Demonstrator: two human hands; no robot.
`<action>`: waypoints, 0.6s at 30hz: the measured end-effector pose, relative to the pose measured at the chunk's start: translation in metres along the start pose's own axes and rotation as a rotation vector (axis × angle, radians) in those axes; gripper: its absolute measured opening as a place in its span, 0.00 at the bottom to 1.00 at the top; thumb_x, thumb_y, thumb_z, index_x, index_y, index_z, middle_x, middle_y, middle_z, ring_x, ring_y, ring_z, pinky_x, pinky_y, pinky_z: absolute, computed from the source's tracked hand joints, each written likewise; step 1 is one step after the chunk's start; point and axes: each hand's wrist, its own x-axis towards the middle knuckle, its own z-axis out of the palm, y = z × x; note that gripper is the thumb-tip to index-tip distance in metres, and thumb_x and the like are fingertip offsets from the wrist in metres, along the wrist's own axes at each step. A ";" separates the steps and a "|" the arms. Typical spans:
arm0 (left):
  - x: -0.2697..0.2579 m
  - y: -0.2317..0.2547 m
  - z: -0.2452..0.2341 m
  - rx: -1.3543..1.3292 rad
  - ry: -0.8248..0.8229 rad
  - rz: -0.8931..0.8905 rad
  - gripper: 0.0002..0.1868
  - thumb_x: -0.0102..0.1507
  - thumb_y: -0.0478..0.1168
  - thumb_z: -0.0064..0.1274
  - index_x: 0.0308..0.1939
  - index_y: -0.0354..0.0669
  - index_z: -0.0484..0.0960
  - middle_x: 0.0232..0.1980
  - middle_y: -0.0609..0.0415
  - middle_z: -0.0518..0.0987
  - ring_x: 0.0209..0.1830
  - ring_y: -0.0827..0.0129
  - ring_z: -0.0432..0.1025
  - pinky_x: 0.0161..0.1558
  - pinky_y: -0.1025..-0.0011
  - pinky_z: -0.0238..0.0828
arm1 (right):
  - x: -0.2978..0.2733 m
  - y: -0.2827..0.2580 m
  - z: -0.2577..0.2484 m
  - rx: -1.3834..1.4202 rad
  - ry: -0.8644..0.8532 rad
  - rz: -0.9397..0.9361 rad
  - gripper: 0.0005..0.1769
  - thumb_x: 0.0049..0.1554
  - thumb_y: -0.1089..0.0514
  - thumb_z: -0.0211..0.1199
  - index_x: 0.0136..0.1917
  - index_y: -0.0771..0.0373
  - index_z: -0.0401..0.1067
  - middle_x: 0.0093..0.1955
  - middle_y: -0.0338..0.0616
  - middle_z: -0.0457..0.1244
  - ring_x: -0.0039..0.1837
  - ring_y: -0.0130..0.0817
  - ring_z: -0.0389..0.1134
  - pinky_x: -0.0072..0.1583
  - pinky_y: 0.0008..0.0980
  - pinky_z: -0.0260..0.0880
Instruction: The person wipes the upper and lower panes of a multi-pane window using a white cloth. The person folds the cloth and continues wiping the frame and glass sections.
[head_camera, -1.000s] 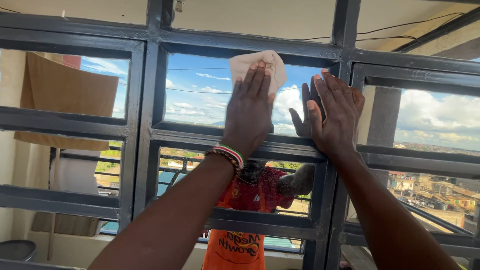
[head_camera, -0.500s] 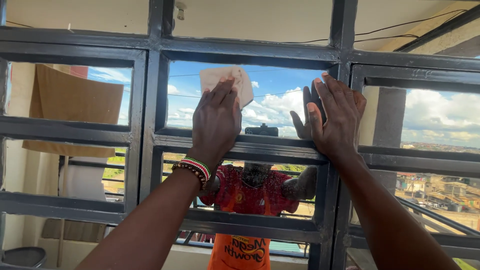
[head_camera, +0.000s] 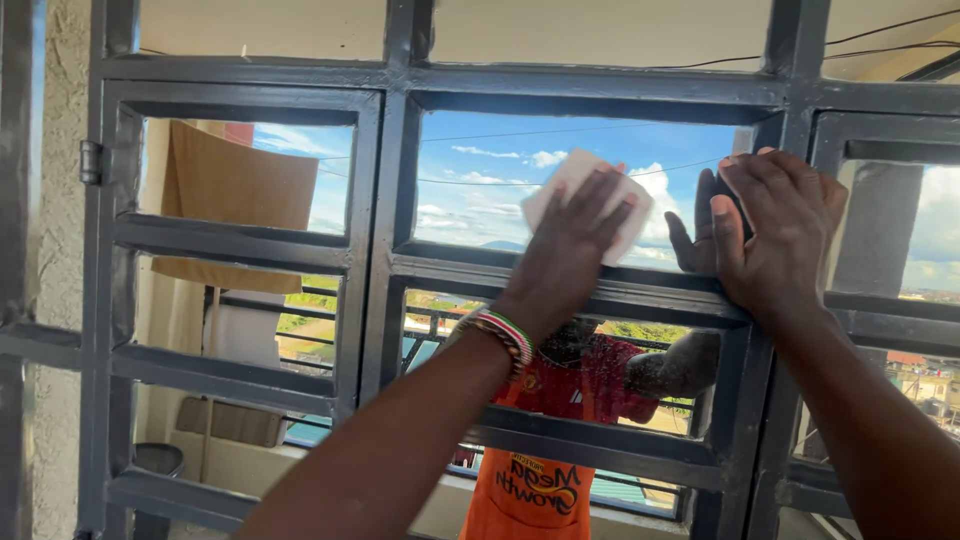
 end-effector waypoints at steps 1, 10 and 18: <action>-0.009 -0.016 -0.022 -0.001 0.002 0.000 0.45 0.53 0.23 0.45 0.77 0.44 0.64 0.84 0.41 0.49 0.86 0.49 0.44 0.81 0.42 0.43 | 0.000 -0.002 0.001 -0.001 0.000 -0.001 0.27 0.76 0.50 0.47 0.64 0.73 0.81 0.62 0.56 0.72 0.71 0.54 0.66 0.70 0.52 0.53; 0.007 -0.036 -0.013 0.449 0.148 -0.599 0.31 0.75 0.51 0.32 0.80 0.42 0.55 0.83 0.32 0.47 0.84 0.42 0.42 0.79 0.50 0.43 | 0.005 -0.004 -0.001 -0.069 -0.017 0.017 0.26 0.73 0.50 0.50 0.62 0.71 0.81 0.61 0.54 0.73 0.71 0.48 0.65 0.69 0.51 0.53; -0.009 0.020 -0.009 -0.024 0.136 -0.132 0.32 0.64 0.37 0.53 0.73 0.39 0.68 0.81 0.38 0.56 0.84 0.46 0.48 0.81 0.44 0.49 | 0.006 -0.006 -0.003 -0.062 -0.057 0.027 0.29 0.75 0.47 0.46 0.64 0.71 0.79 0.63 0.56 0.71 0.71 0.50 0.65 0.69 0.50 0.54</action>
